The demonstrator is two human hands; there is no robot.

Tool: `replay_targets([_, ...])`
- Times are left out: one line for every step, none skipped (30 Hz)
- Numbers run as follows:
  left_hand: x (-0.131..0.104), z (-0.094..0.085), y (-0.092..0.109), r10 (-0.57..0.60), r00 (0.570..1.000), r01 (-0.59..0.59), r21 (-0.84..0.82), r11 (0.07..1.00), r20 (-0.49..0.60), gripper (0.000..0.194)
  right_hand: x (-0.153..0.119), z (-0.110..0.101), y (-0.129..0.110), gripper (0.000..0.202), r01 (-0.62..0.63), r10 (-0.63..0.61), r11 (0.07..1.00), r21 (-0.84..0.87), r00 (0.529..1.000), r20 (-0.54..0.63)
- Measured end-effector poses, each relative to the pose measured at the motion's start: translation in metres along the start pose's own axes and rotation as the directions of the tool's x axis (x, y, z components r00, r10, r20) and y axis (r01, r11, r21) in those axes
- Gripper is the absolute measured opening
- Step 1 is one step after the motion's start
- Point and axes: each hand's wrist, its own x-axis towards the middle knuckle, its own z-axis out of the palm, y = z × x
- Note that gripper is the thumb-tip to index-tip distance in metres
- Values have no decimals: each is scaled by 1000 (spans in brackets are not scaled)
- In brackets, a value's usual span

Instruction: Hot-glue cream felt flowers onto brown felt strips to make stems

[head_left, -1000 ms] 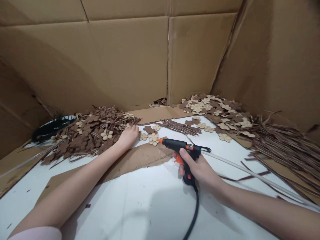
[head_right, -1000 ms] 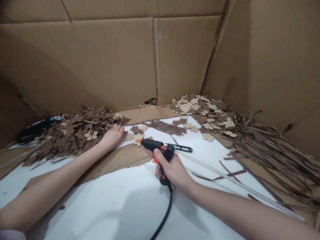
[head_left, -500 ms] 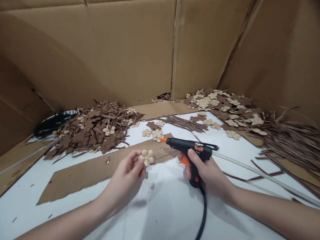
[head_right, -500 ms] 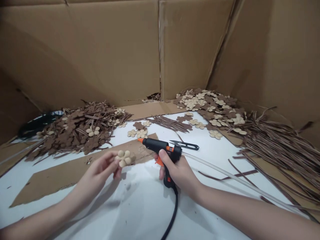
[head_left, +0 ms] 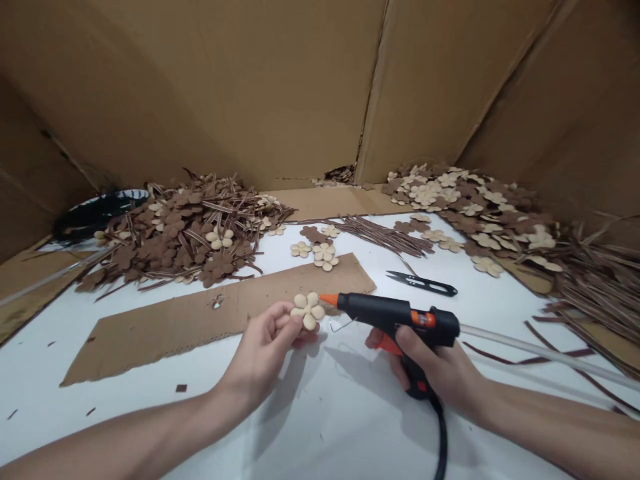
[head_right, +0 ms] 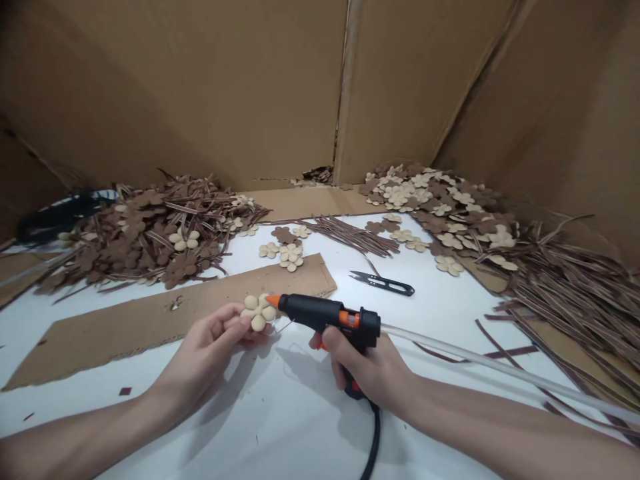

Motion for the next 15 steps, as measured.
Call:
replay_targets([0, 0, 0, 5, 1000, -5, -1, 1000, -1, 17, -1, 1, 0, 70, -7, 7, 1000, -8, 1000, -18])
replay_targets([0, 1, 1, 9, 1000, -9, 0, 1000, -2, 16, -3, 2, 0, 69, -20, 20, 1000, -10, 999, -37])
replay_targets([1, 1, 1, 10, 1000, -10, 5, 1000, -2, 16, -4, 3, 1, 68, -34, 33, 999, -7, 998, -55])
replay_targets([1, 1, 2, 7, 1000, -7, 7, 1000, -3, 16, -6, 5, 1, 66, -44, 44, 999, 0, 996, -73])
replay_targets([1, 2, 3, 4, 1000, -3, 9, 1000, -7, 16, -7, 6, 2, 63, -49, 50, 999, 10, 995, -85])
replay_targets([1, 2, 3, -3, 1000, 3, 11, 1000, -9, 16, -7, 8, 2, 61, -45, 47, 999, 19, 994, -98])
replay_targets([0, 2, 4, -9, 1000, 9, 14, 1000, -10, 16, -8, 9, 2, 59, -33, 36, 999, 25, 993, -112])
replay_targets([0, 2, 5, -15, 1000, 15, 17, 1000, -9, 17, -8, 10, 3, 57, -21, 25, 999, 31, 992, -124])
replay_targets([-1, 2, 6, -20, 1000, 20, 19, 1000, -8, 17, -9, 11, 3, 56, -14, 18, 999, 35, 991, -132])
replay_targets([-1, 2, 6, -25, 1000, 25, 19, 999, -7, 17, -9, 12, 3, 56, -10, 15, 999, 39, 991, -135])
replay_targets([-1, 2, 7, -30, 1000, 30, 19, 999, -4, 17, -9, 12, 3, 57, -6, 11, 999, 40, 991, -133])
replay_targets([-2, 2, 8, -34, 999, 34, 16, 999, -1, 17, -9, 12, 3, 57, -3, 8, 999, 40, 992, -127])
replay_targets([-2, 2, 8, -36, 999, 36, 14, 999, 0, 17, -9, 12, 3, 57, 0, 4, 999, 36, 993, -118])
replay_targets([-2, 2, 8, -39, 999, 39, 15, 999, 1, 17, -9, 12, 3, 56, 4, -1, 1000, 29, 994, -108])
replay_targets([-2, 2, 8, -41, 999, 41, 16, 999, 1, 18, -9, 12, 2, 56, 10, -8, 1000, 19, 995, -104])
